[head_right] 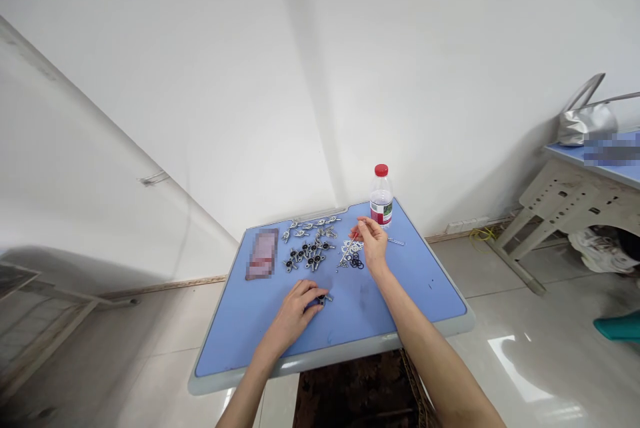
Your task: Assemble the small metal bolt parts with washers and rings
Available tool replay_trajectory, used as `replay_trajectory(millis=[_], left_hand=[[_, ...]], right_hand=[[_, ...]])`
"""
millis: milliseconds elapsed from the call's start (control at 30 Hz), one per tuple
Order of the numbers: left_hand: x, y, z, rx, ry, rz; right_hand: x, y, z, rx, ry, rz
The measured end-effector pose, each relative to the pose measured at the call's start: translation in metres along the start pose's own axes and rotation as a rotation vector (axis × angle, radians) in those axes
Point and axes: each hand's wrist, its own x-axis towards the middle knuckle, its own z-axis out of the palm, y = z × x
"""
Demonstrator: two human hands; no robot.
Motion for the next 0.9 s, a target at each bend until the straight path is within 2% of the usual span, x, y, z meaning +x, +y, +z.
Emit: replay_trajectory(millis=[300,567,767,900], left_hand=[[-0.002,-0.003,0.021,-0.032,0.111,-0.078],[-0.006,-0.007,0.025,-0.174,0.191,-0.1],[0.002,-0.018,0.017,-0.241,0.405,-0.178],[0.024,-0.021,0.002,-0.196,0.482,-0.104]], right_hand=[[0.001,0.0,-0.001,-0.033,0.001,-0.008],[0.011,-0.007,-0.013,-0.101,0.045,-0.092],[0.016,-0.005,-0.018,-0.238,-0.008,-0.096],[0.014,0.001,-0.018,-0.382,-0.061,-0.103]])
